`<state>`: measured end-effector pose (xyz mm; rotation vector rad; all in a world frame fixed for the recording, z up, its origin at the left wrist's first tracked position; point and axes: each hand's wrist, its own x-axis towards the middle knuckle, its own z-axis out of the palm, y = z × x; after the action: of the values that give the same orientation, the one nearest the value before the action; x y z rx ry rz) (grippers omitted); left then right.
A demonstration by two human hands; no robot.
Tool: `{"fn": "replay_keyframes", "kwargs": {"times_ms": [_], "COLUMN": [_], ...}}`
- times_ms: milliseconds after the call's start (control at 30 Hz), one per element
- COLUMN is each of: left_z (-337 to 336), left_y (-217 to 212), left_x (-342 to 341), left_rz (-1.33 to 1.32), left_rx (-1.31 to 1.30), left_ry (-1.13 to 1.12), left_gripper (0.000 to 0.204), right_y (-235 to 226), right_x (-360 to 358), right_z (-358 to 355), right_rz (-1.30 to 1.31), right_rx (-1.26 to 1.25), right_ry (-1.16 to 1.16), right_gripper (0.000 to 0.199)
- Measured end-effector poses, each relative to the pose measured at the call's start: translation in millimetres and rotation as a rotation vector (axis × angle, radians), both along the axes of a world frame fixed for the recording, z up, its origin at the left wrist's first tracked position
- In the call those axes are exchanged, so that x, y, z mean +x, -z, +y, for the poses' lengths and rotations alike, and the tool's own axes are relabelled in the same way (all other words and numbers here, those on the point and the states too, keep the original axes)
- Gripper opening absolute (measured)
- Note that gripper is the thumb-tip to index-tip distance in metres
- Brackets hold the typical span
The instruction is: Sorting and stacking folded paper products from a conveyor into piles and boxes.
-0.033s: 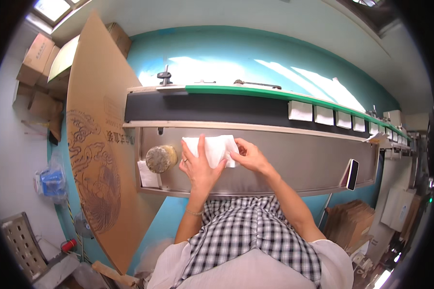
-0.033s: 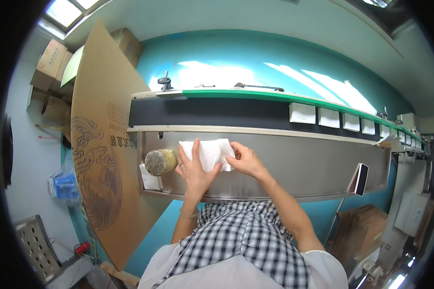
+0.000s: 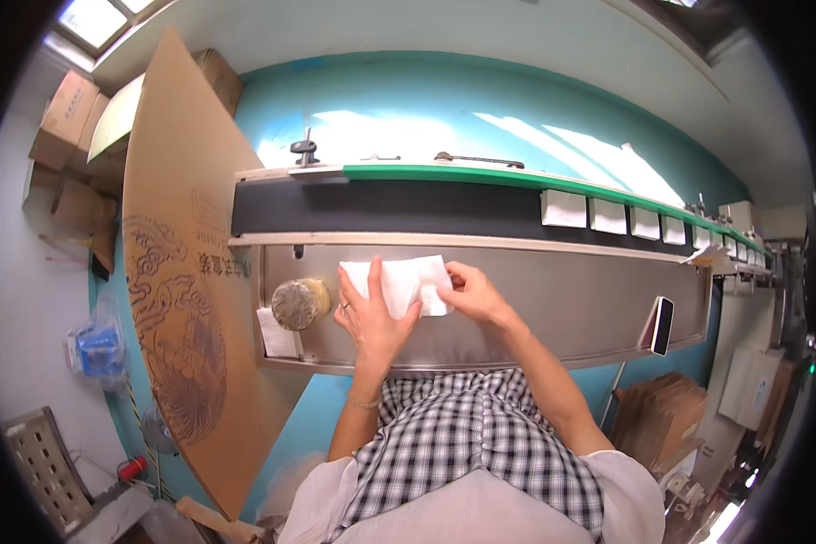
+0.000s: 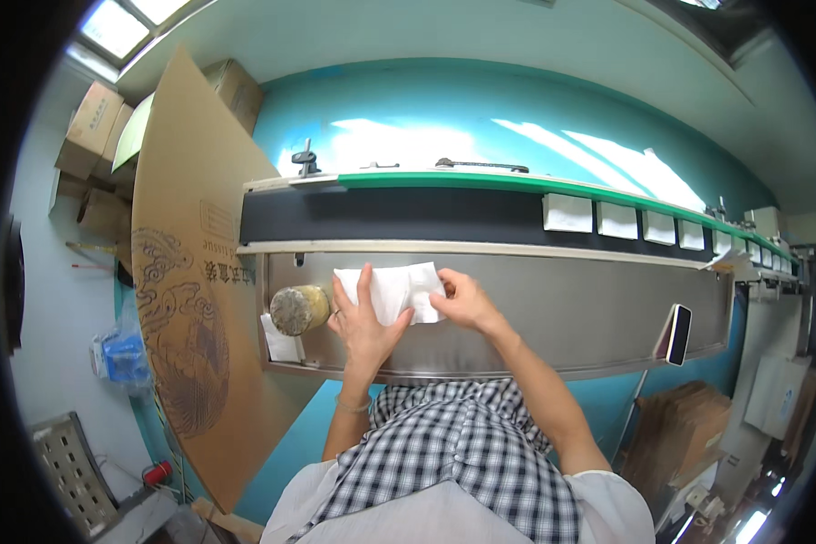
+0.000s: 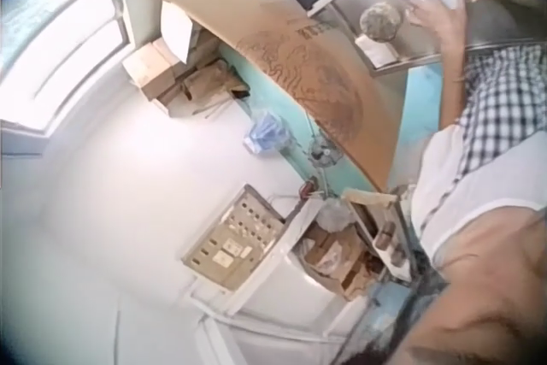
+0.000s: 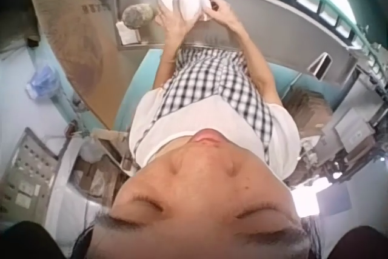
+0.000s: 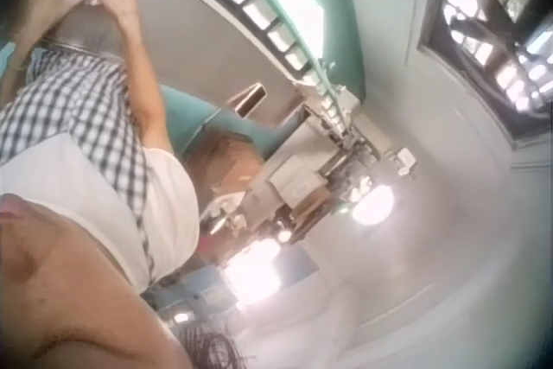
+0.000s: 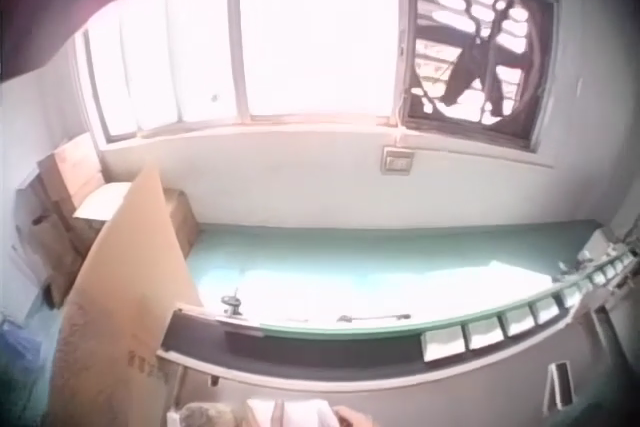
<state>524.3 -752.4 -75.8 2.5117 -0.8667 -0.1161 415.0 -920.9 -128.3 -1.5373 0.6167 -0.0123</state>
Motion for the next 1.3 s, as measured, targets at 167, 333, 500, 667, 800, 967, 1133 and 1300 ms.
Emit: {"fn": "replay_keyframes", "kwargs": {"times_ms": [167,333,500,667,800,967,1133,1300], "left_z": [-5.1,-17.8,-24.8,-23.7,-15.9,-16.9,-22.6,-19.7], "left_y": [-1.0,4.3,3.8,-9.2,-0.9,-0.4,5.4,11.6], "left_x": [0.6,-6.8,-10.8,-13.1,-5.2,-4.4,-9.8,-8.6], "left_rz": [0.025,0.103,0.166,0.093,0.099,0.145,0.178,0.300], "left_rx": [0.054,0.004,-0.081,-0.039,-0.006,0.002,-0.074,-0.218], "left_ry": [-0.018,0.060,0.042,0.023,0.040,0.007,0.050,0.040], "left_gripper": [0.098,0.089,0.093,0.099,0.100,0.097,0.087,0.090], "right_y": [2.5,1.8,0.0,1.4,-0.7,18.0,9.0,-6.1], "right_x": [-3.4,-12.5,4.9,-5.2,-7.4,-7.4,-7.7,12.6], "right_z": [-51.4,3.8,20.1,19.0,-11.0,-57.1,8.6,27.4], "right_rz": [-0.207,-0.002,-0.132,-0.084,0.008,-0.230,-0.057,-0.089], "right_rx": [0.452,0.071,-0.049,0.185,0.187,0.425,0.082,-0.023], "right_ry": [0.792,0.414,0.423,0.356,0.277,0.954,0.494,0.405], "right_gripper": [0.026,0.035,0.036,0.030,0.025,0.018,0.035,0.040]}}
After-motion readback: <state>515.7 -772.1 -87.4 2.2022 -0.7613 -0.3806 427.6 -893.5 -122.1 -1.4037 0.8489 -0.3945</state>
